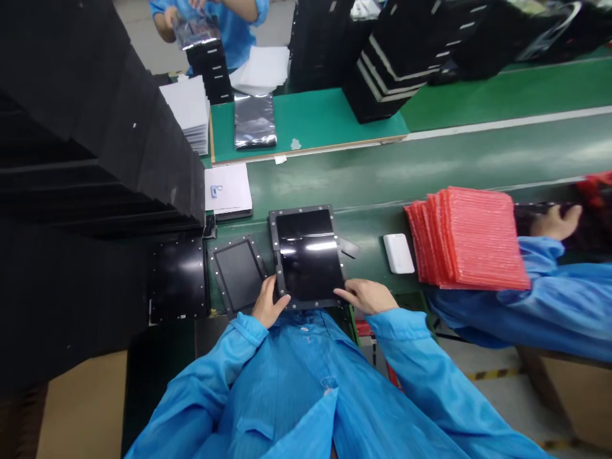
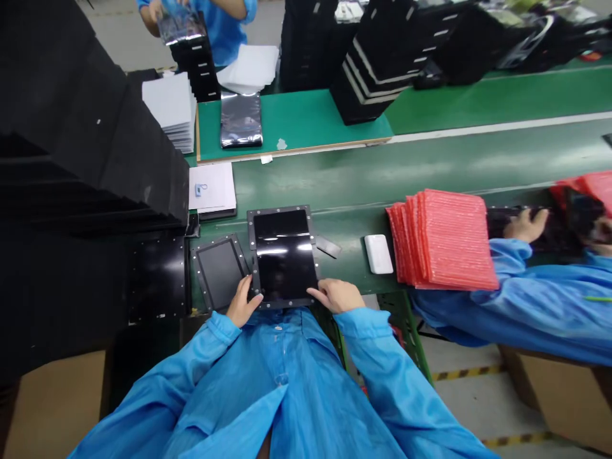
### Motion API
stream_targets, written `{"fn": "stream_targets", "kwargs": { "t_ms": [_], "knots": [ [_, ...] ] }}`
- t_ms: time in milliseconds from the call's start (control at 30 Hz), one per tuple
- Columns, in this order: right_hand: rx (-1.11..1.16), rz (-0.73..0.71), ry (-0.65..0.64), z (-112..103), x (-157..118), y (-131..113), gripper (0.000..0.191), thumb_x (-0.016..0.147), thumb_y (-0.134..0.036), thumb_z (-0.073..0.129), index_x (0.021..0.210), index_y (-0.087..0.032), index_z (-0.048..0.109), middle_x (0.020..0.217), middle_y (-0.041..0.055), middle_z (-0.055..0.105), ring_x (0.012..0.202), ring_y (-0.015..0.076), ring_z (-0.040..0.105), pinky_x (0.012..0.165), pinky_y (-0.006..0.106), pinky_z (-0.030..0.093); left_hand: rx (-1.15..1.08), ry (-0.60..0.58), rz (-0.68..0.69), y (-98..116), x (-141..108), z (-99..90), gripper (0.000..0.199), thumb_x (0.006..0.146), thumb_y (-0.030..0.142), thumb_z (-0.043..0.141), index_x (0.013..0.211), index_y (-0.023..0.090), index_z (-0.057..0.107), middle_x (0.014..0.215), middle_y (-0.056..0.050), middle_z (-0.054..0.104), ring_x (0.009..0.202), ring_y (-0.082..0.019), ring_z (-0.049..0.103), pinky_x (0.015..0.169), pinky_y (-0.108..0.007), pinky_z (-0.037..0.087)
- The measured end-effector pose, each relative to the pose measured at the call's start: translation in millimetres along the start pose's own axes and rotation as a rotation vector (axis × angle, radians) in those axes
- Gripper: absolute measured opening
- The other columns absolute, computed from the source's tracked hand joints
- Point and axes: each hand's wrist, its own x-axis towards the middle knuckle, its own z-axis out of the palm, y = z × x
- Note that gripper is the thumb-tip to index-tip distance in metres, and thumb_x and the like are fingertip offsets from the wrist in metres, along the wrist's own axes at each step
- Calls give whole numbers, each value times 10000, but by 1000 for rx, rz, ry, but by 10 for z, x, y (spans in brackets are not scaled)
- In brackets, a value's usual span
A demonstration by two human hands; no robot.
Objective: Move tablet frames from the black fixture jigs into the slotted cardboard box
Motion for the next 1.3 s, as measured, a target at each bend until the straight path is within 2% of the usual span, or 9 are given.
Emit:
{"fn": "stream_targets", "kwargs": {
  "t_ms": [167, 267, 400, 533, 667, 800, 1033, 1167, 1300],
  "knots": [
    [53, -50, 416, 356, 20, 169, 510, 781, -659, 547, 977, -204, 670, 1107, 154, 627, 1053, 307, 576, 917, 452, 464, 16, 17, 3, -10, -38, 135, 833, 802, 533, 583, 1445, 124, 247, 1483, -184, 288, 1419, -303, 253, 1183, -461, 205],
    [393, 38, 354, 601, -171, 369, 671, 836, -647, 472, 1363, -233, 457, 1385, 114, 491, 1270, 272, 468, 1044, 451, 406, -23, 17, -66, -46, -159, 208, 782, 849, 527, 515, 1454, 126, 222, 1521, -177, 237, 1440, -286, 210, 1192, -444, 179],
    [609, 25, 142, 678, -240, 544, 753, 830, -589, 516, 1476, -272, 296, 1513, 55, 344, 1401, 243, 304, 1154, 425, 273, -58, 88, -150, -9, -168, 210, 763, 858, 468, 514, 1475, 150, 196, 1547, -147, 242, 1445, -271, 207, 1192, -435, 184],
    [637, -100, 40, 364, 522, 495, 890, 755, -558, 602, 1501, -240, 236, 1530, 63, 304, 1415, 263, 269, 1165, 449, 242, -26, 196, -110, 265, 597, -8, 834, 753, 343, 654, 1466, 148, 268, 1561, -124, 228, 1457, -283, 159, 1200, -415, 140],
    [653, -171, 88, 14, 1565, 259, 734, 783, -544, 548, 1422, -235, 360, 1469, 68, 403, 1377, 255, 337, 1153, 441, 256, -16, 342, -191, 577, 1533, -309, 528, 856, 291, 547, 1360, 178, 440, 1424, -82, 463, 1374, -230, 362, 1164, -363, 235],
    [675, -224, 130, -55, 1976, 159, 503, 766, -534, 557, 1172, -239, 526, 1242, 70, 587, 1188, 266, 515, 1074, 449, 362, 36, 436, -160, 641, 1797, -350, 390, 882, 369, 537, 1221, 177, 530, 1214, -77, 606, 1184, -219, 541, 1077, -362, 359],
    [651, -235, 137, 2, 1957, 188, 444, 787, -517, 535, 1121, -224, 537, 1182, 83, 605, 1104, 252, 552, 1001, 436, 416, 376, 466, -73, 860, 1342, -77, 616, 799, 460, 632, 1294, 116, 512, 1395, -199, 473, 1342, -345, 379, 1130, -483, 262],
    [473, -330, 238, -67, 1904, 205, 520, 817, -511, 533, 1235, -202, 516, 1242, 128, 576, 1147, 272, 534, 1011, 465, 416, 529, 22, 209, 858, 504, 196, 502, 807, 476, 619, 1239, 221, 601, 1378, -124, 528, 1371, -312, 368, 1166, -498, 193],
    [128, -537, 399, -169, 1809, 70, 356, 864, -366, 495, 1155, -196, 612, 1236, 133, 593, 1239, 308, 467, 1075, 540, 338, 437, -255, 304, 663, -36, 321, 304, 872, 402, 541, 1103, 275, 693, 1144, -91, 691, 1188, -258, 580, 1090, -458, 367]
  ]
}}
